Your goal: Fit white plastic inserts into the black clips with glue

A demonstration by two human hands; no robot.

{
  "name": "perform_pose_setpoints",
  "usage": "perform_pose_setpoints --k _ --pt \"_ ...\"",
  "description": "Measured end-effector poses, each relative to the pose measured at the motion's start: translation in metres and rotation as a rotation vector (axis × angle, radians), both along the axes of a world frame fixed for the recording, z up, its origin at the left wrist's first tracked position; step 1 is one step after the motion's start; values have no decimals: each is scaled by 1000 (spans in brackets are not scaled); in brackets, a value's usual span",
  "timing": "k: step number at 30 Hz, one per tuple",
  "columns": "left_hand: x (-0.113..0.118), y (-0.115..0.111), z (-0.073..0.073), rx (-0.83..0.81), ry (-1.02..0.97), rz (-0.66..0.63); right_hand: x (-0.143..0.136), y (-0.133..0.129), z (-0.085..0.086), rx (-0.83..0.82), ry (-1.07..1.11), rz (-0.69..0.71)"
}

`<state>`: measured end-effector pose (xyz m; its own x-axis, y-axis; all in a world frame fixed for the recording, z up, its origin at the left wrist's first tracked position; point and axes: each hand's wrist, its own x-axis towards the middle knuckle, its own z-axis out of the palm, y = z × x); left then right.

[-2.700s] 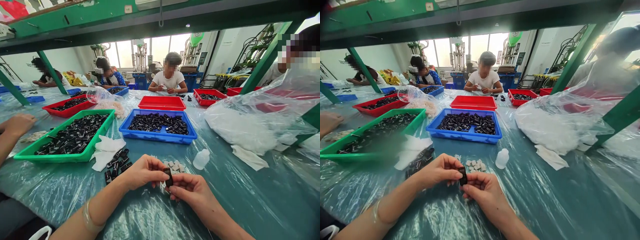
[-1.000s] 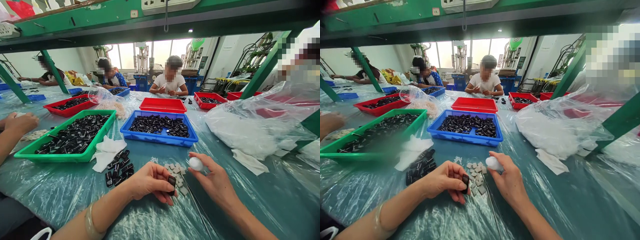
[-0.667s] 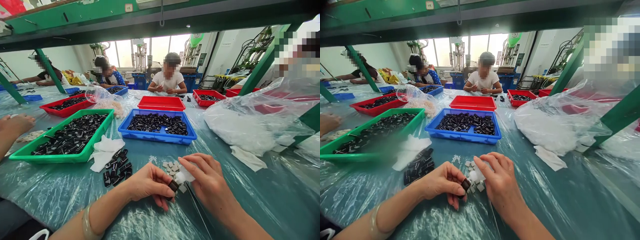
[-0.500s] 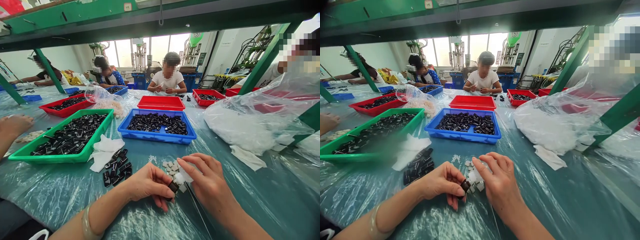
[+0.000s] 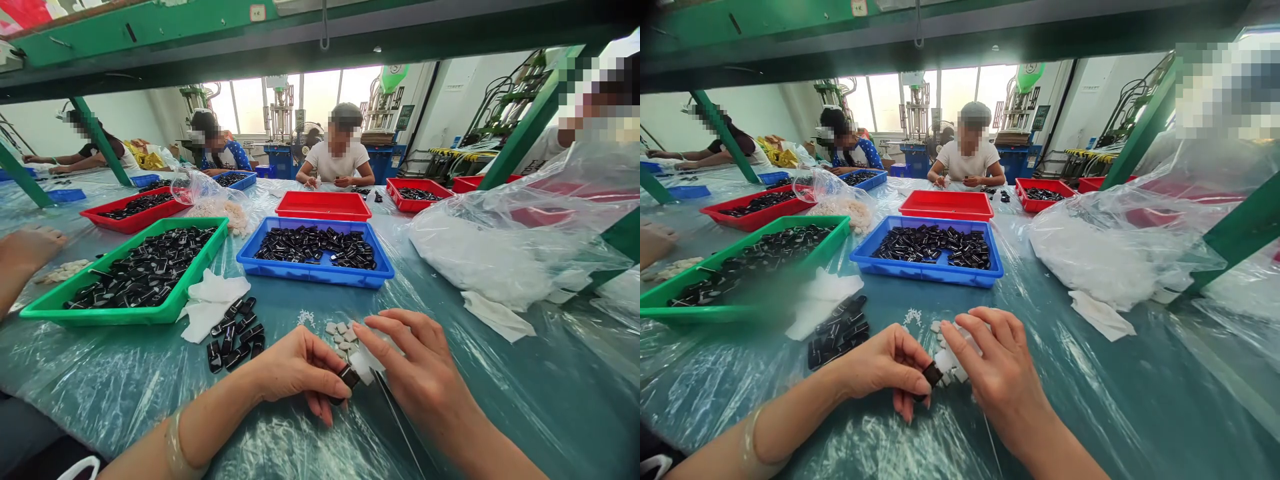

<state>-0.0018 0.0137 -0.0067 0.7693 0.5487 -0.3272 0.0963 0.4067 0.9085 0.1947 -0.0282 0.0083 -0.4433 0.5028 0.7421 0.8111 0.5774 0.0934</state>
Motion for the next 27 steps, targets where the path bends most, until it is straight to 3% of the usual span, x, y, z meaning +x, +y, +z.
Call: perform_pose_setpoints --k 17,27 --pt "0 -1 6 -22 37 17 11 2 -4 -89 -7 105" --pt "2 -3 5 -29 21 8 11 2 -1 -41 -50 124"
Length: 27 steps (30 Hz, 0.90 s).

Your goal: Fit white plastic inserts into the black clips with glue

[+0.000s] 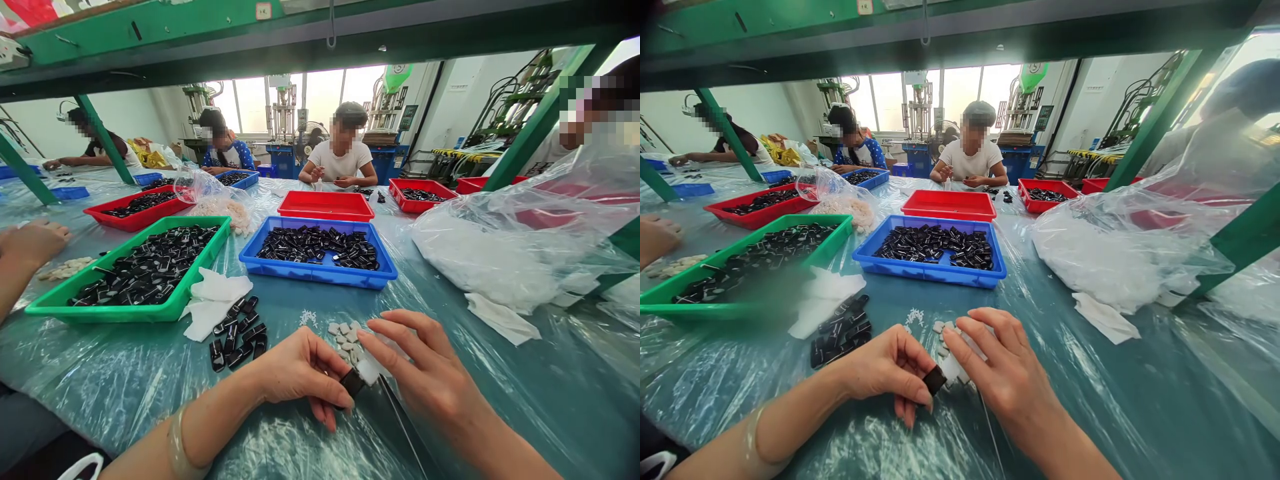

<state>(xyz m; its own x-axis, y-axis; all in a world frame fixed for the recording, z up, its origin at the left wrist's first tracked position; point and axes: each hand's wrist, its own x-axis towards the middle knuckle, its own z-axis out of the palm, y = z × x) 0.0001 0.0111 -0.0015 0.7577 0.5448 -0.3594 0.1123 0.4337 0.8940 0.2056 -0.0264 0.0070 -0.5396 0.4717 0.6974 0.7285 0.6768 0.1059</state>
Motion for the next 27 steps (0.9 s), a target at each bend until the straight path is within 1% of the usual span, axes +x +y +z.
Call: perform_pose_setpoints --k 5,11,18,27 --pt "1 -2 1 -4 -5 -17 -4 -1 0 41 24 -30" --pt "2 -1 0 0 -14 -24 -8 -1 0 18 71 -62" --pt "1 -1 -1 -18 -35 -27 -7 2 0 -2 112 -9" --pt "0 -1 -2 -29 -51 -12 -1 3 -1 -56 85 49"
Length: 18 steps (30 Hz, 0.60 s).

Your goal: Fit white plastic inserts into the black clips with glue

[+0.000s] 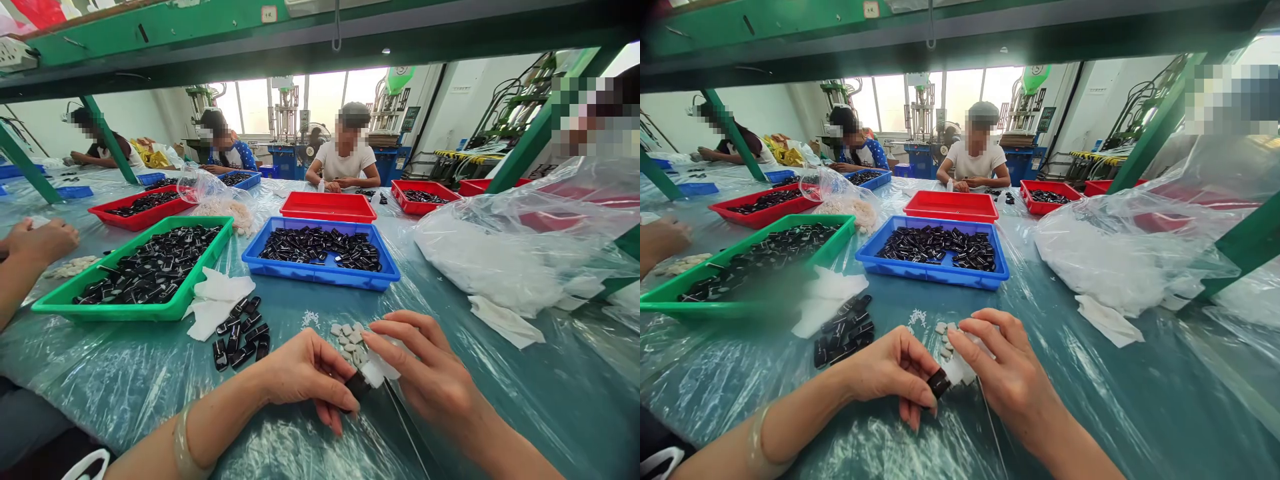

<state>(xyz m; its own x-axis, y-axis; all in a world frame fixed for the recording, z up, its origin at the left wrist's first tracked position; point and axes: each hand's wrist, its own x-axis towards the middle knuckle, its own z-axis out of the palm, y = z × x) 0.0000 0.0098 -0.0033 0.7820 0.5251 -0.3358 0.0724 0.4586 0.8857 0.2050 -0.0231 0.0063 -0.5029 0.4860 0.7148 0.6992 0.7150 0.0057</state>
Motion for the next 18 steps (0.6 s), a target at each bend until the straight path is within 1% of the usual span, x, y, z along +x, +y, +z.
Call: perform_pose_setpoints --k 7,18 --pt "0 2 -1 13 -5 -18 5 2 -3 -23 -18 34" --pt "1 0 0 6 -4 -11 1 0 0 -4 5 -1"
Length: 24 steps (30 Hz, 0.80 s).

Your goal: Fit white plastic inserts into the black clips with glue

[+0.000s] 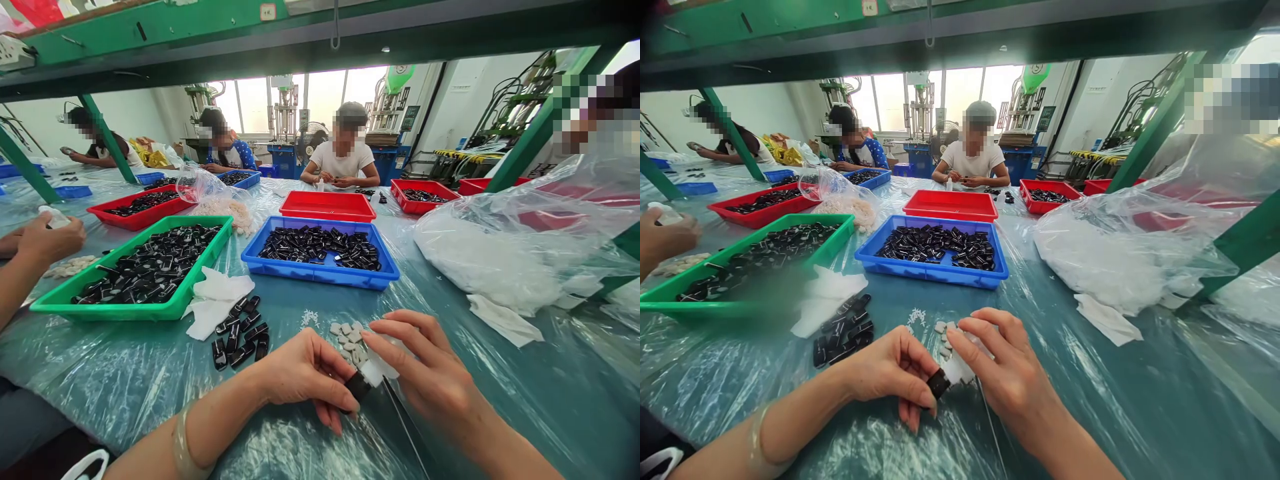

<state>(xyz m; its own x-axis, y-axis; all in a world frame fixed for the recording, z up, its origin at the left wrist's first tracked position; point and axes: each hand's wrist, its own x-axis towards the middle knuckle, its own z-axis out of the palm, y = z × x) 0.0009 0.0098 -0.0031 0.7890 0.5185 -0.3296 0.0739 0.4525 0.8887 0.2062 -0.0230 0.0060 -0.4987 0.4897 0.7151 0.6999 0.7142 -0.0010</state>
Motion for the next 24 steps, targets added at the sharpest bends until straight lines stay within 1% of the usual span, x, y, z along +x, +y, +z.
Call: perform_pose_setpoints --k 6,10,13,15,17,18,20,24 --pt "-1 -1 1 1 4 5 5 0 -2 -18 -11 33" --pt "-1 0 1 6 4 16 5 0 -4 -47 -15 10" --pt "-1 0 2 15 21 27 3 2 -4 -14 -26 -42" --pt "1 -1 3 26 26 45 2 3 -5 9 -16 -105" --pt "2 -1 3 35 14 71 3 5 -7 -13 37 -167" --pt "3 -1 3 38 2 86 3 6 -8 -49 85 -193" --pt "4 -1 1 46 -20 121 6 9 -12 -195 224 -271" --pt "5 1 -1 62 -31 227 14 20 -20 -640 540 -501"
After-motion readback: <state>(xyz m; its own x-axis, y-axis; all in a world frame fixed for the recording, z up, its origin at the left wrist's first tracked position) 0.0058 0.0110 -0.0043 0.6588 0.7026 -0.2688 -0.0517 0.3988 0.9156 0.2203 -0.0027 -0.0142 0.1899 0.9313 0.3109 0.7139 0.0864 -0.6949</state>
